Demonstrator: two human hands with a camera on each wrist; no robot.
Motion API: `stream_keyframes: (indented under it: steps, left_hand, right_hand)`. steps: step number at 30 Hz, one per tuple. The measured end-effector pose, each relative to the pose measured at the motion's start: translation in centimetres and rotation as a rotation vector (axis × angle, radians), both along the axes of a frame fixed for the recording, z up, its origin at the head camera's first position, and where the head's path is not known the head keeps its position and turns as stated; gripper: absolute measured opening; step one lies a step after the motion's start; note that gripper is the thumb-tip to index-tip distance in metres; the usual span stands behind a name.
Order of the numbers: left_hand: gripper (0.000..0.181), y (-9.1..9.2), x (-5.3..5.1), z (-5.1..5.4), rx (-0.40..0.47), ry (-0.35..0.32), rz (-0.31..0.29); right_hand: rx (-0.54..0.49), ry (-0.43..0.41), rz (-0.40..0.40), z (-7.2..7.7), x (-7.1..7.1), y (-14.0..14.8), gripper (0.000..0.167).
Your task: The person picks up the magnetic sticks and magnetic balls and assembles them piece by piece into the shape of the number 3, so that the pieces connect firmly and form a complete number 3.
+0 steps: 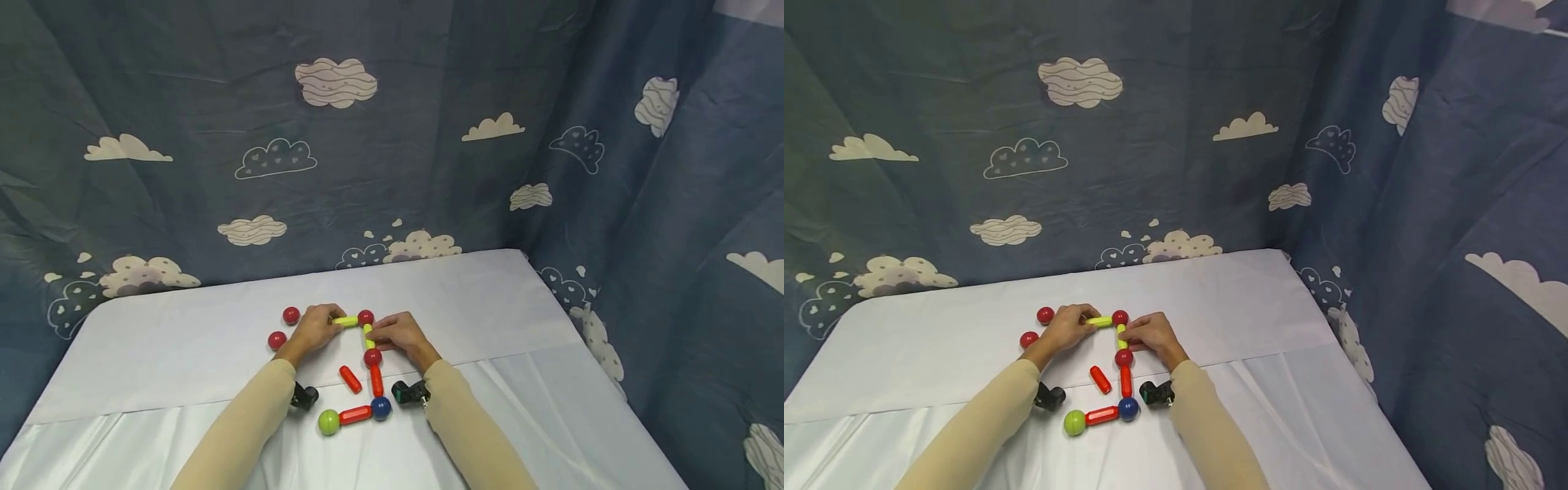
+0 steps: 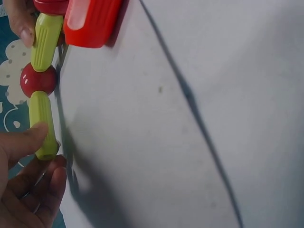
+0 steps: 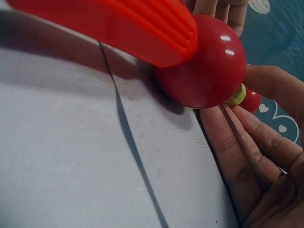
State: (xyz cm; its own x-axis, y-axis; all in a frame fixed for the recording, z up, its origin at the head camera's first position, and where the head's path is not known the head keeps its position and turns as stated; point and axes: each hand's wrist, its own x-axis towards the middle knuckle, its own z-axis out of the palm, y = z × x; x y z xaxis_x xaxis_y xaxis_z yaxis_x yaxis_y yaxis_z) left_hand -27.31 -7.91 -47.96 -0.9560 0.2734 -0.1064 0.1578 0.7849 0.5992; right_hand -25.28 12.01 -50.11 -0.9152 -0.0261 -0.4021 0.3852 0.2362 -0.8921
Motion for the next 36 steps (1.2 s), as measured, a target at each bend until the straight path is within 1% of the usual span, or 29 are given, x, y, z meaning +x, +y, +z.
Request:
stream_keyframes:
  steps: [4,7,9,12,14,18,22,28,33,36]
  left_hand:
    - [0.024,-0.2,0.1,0.1,0.014,0.003,-0.008]
    - [0.025,-0.5,0.4,0.2,0.023,-0.004,-0.015]
    - [0.024,-0.8,0.7,0.3,0.019,-0.011,-0.007]
    - [0.025,-1.4,1.0,0.8,0.021,-0.008,0.001]
    - [0.025,-1.8,1.1,1.3,0.025,0.0,-0.001]
    - [0.027,-2.8,1.3,2.1,0.003,0.037,-0.037]
    - [0.026,-3.9,1.4,2.6,-0.024,0.073,-0.048]
    - [0.027,-5.7,1.8,2.8,-0.039,0.073,-0.022]
    - [0.027,-7.3,2.2,2.7,-0.014,0.073,-0.003]
    - [0.027,-8.2,2.5,2.6,-0.003,0.074,0.021]
  right_hand:
    - [0.004,0.015,0.0,-0.1,0.0,-0.1,0.027]
    - [0.018,0.008,-0.001,-0.3,0.0,-0.1,0.027]
    - [0.024,0.003,0.008,-0.4,0.0,-0.1,0.027]
    - [0.033,0.006,0.019,-0.4,0.1,-0.1,0.028]
    - [0.033,0.01,0.019,-0.3,0.0,-0.1,0.028]
    - [0.031,0.01,0.013,-0.3,-0.2,0.0,0.028]
    - [0.033,0.014,0.013,-0.3,-0.3,0.1,0.029]
    - [0.028,0.019,0.009,-0.3,-0.4,0.1,0.027]
    - [0.022,0.023,0.013,-0.3,-0.2,0.1,0.028]
    - [0.008,0.029,0.011,-0.4,-0.2,0.0,0.027]
